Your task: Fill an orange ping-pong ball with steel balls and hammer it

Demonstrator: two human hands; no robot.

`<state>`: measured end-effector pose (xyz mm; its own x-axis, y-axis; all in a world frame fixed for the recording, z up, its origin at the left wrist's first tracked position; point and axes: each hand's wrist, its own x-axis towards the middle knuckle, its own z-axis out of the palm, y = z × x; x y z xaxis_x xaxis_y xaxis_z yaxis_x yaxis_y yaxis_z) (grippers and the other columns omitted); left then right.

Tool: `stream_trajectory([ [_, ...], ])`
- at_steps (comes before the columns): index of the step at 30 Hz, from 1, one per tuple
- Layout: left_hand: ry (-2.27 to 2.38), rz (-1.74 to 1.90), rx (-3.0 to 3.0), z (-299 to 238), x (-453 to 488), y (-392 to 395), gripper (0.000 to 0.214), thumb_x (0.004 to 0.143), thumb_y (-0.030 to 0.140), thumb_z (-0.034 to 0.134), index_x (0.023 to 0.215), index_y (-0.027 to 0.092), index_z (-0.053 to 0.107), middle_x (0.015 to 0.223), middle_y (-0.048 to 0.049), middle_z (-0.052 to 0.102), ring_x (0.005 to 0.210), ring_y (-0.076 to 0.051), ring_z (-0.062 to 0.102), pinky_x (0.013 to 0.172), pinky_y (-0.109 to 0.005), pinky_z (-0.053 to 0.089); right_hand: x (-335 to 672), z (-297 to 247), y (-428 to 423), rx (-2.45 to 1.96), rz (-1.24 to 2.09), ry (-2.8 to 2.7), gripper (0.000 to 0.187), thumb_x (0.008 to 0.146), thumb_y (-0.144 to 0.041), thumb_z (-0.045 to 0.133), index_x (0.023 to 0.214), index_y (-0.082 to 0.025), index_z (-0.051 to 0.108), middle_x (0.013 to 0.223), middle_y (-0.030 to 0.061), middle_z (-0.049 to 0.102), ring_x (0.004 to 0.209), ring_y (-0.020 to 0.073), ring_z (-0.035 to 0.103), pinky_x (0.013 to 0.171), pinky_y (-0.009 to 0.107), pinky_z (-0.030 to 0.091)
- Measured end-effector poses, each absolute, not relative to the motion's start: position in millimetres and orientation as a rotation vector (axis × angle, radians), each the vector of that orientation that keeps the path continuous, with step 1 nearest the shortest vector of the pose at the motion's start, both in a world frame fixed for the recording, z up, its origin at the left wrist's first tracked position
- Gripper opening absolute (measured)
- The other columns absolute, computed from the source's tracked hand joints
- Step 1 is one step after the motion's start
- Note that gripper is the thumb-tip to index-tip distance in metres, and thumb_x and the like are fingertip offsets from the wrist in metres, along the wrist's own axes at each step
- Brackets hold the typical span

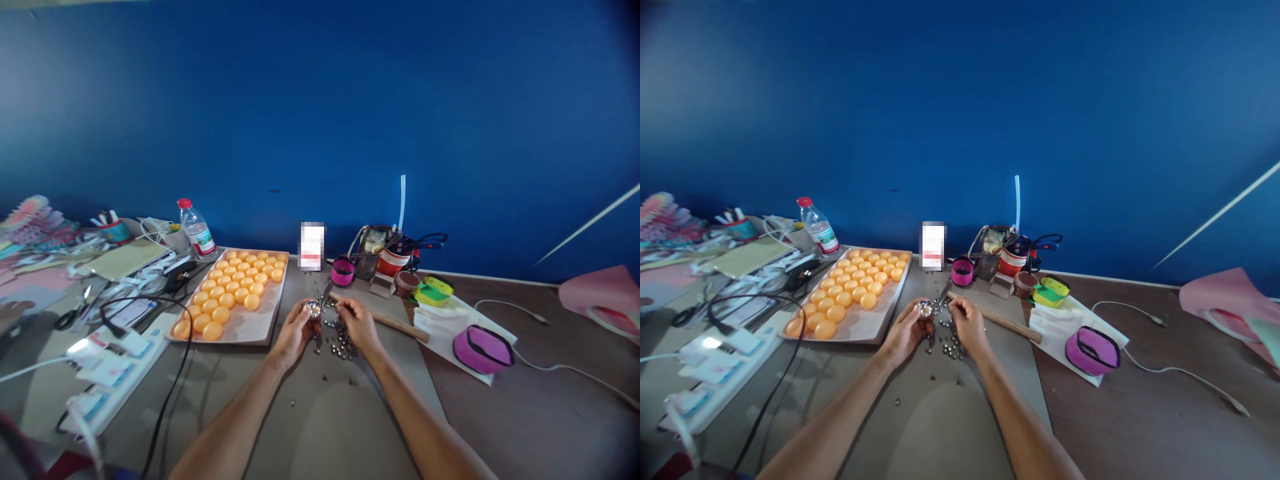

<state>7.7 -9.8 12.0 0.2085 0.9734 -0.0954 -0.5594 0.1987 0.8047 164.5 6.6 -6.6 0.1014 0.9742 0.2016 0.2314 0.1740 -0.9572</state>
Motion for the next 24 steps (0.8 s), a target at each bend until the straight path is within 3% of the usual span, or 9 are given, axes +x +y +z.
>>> stream_trajectory([
  [8,0.711,1.241,0.767,8.5,5.9,-8.7,0.035,0.072,0.035,0.068,0.100,0.019,0.056,0.080,0.0003,0.061,0.060,-0.010,0.056,0.059,-0.024,0.044,149.4,8.4,-3.0,-1.062,1.285,-1.229,0.024,0.067,-0.040,0.062,0.070,-0.018,0.055,0.056,-0.0057,0.044,0.050,0.0084,0.037,0.049,0.021,0.029],
  [14,0.710,1.245,0.805,6.2,6.6,-9.1,0.036,0.070,0.029,0.070,0.103,0.020,0.058,0.084,-0.0013,0.063,0.070,-0.013,0.059,0.071,-0.028,0.046,145.0,7.5,-4.3,-1.012,1.319,-1.238,0.020,0.070,-0.038,0.059,0.071,-0.019,0.054,0.061,-0.0034,0.053,0.057,0.0104,0.045,0.056,0.022,0.035],
  [24,0.728,1.252,0.859,3.0,7.1,-7.2,0.041,0.068,0.024,0.072,0.106,0.020,0.057,0.092,-0.0035,0.063,0.076,-0.015,0.059,0.074,-0.028,0.047,145.0,-2.3,0.3,-1.067,1.240,-1.241,0.016,0.071,-0.035,0.057,0.071,-0.019,0.053,0.061,-0.0030,0.055,0.056,0.0113,0.048,0.057,0.023,0.039],
])
